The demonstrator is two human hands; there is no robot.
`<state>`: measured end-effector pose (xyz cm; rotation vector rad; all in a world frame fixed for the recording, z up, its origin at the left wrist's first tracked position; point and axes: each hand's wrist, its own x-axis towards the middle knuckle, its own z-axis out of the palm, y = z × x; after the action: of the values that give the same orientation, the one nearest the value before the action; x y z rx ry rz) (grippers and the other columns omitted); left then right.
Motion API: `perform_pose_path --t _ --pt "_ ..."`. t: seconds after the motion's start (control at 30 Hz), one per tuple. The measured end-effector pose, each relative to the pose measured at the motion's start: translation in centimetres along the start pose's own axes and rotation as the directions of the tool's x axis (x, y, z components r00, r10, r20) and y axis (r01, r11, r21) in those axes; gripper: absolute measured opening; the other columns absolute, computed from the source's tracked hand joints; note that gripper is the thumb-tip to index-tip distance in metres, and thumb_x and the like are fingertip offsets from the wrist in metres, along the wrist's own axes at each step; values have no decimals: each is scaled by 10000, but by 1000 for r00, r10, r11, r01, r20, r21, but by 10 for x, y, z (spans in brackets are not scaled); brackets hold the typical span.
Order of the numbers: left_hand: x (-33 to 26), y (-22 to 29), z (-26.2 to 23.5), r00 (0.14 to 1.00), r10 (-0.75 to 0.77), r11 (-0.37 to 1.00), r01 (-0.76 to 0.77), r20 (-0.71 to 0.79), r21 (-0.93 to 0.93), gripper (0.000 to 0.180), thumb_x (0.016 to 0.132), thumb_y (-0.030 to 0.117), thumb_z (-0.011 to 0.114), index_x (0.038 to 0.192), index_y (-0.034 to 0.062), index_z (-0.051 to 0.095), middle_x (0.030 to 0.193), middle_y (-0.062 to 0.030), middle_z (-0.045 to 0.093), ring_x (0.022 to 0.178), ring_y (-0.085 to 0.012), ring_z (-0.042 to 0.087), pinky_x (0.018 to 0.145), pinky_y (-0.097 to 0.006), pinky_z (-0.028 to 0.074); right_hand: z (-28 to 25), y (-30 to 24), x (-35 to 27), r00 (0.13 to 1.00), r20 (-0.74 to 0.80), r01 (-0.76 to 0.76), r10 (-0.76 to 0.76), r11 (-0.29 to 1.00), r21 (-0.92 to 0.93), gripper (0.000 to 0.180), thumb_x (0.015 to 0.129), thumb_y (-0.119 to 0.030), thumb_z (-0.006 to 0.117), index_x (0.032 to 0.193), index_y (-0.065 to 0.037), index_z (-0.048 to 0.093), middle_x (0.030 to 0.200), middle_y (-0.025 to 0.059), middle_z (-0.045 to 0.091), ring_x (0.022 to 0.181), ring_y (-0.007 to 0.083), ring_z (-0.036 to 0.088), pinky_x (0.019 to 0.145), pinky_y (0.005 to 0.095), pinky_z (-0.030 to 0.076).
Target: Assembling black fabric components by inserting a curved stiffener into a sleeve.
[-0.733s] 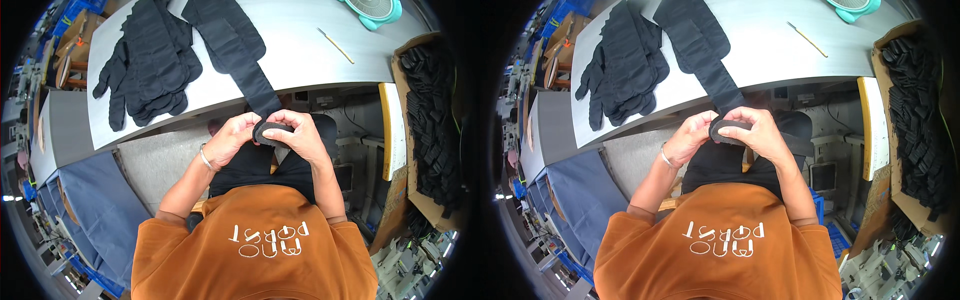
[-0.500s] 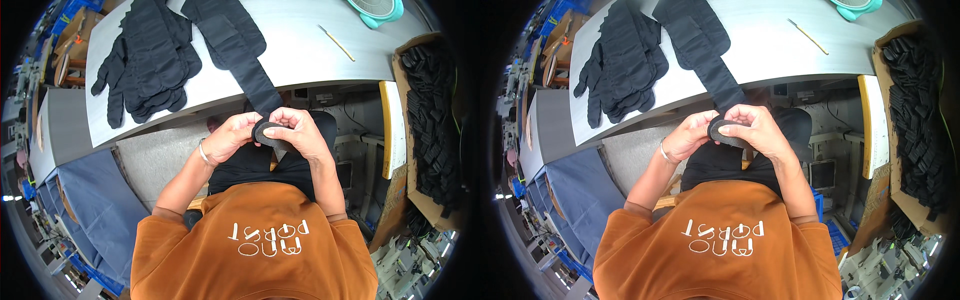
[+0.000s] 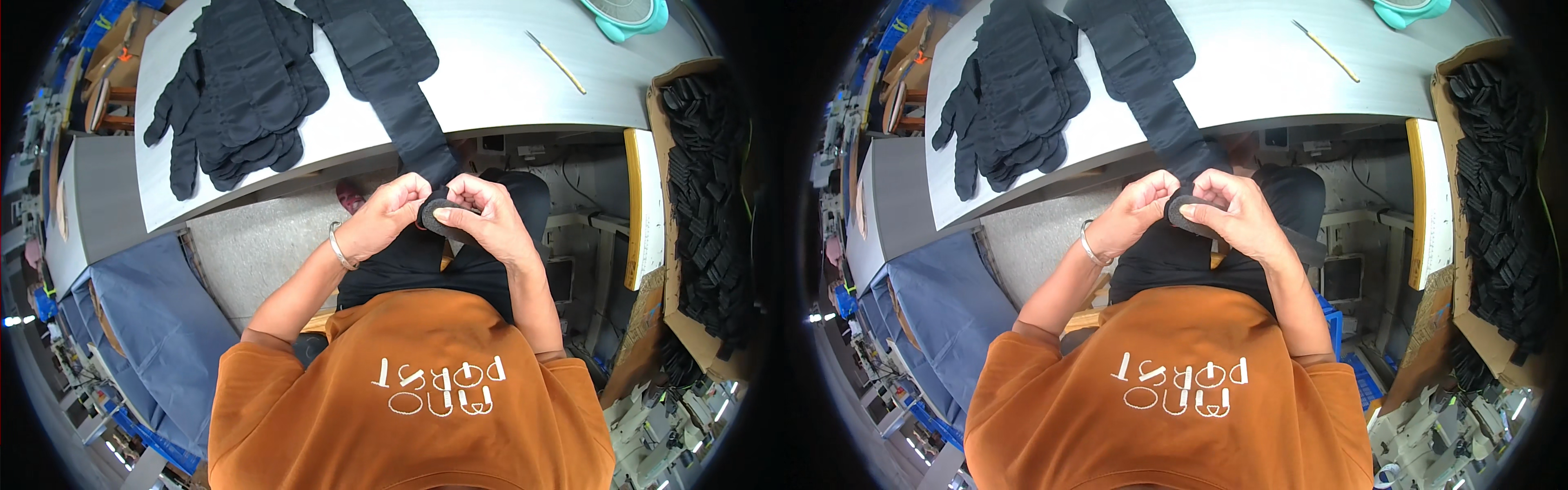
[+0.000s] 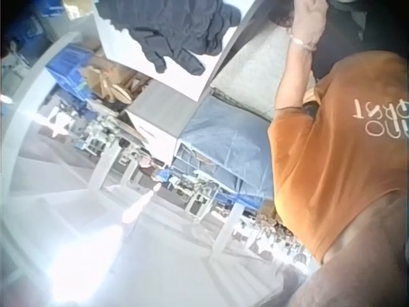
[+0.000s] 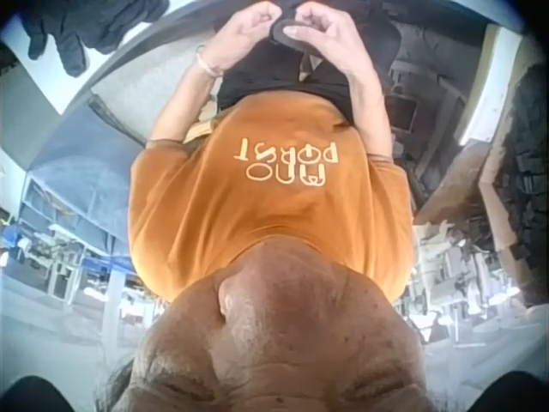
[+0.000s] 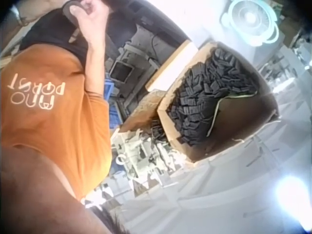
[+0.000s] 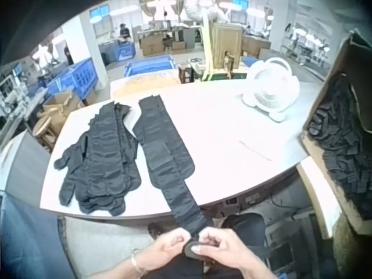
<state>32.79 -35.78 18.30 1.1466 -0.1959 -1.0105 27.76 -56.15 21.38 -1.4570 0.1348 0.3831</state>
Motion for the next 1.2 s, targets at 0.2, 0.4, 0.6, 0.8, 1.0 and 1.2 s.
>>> perform_pose_path --t 0.2,0.4,0.6,0.8,1.0,1.2 --pt "1 0 6 994 107 985 -104 -20 135 64 983 21 512 1041 40 530 940 20 540 898 -63 511 836 -225 434 2 14 0 1000 -10 7 -8 993 -114 168 823 -40 726 809 -43 559 746 -68 525 679 4 445 597 195 367" --pt "4 -11 11 938 336 711 -196 -81 675 94 950 -23 504 1039 4 490 899 -116 530 808 -208 541 773 -307 471 15 38 0 981 -168 65 -94 983 -174 180 829 -6 690 779 -43 521 708 -66 483 651 21 421 574 210 357" --pt "9 -31 17 857 500 572 -216 -127 791 61 961 4 524 1005 0 482 910 -173 542 817 -339 557 761 -366 473 38 53 2 867 -422 -13 -264 835 -550 136 770 -26 646 866 -33 549 699 117 627 620 299 622 597 394 483" --pt "11 -49 18 778 607 511 -223 -164 830 62 960 8 521 1011 -8 490 926 -172 556 848 -356 574 775 -381 477 33 63 1 883 -436 11 -173 937 -349 150 813 -43 678 945 0 622 801 91 664 748 175 633 689 300 502" --pt "8 -43 6 850 492 574 -153 -189 804 69 950 36 579 978 -3 530 887 -118 578 805 -253 603 759 -342 493 23 82 -1 913 -367 25 -176 924 -380 233 820 -78 737 1026 0 659 910 143 719 789 205 698 711 306 523" --pt "10 -32 -16 998 20 988 -11 -56 154 101 919 81 689 964 27 616 891 24 603 767 -45 555 699 -209 482 10 83 -6 957 -246 95 -153 968 -234 176 834 -25 727 983 13 641 881 57 695 873 92 661 749 257 511"
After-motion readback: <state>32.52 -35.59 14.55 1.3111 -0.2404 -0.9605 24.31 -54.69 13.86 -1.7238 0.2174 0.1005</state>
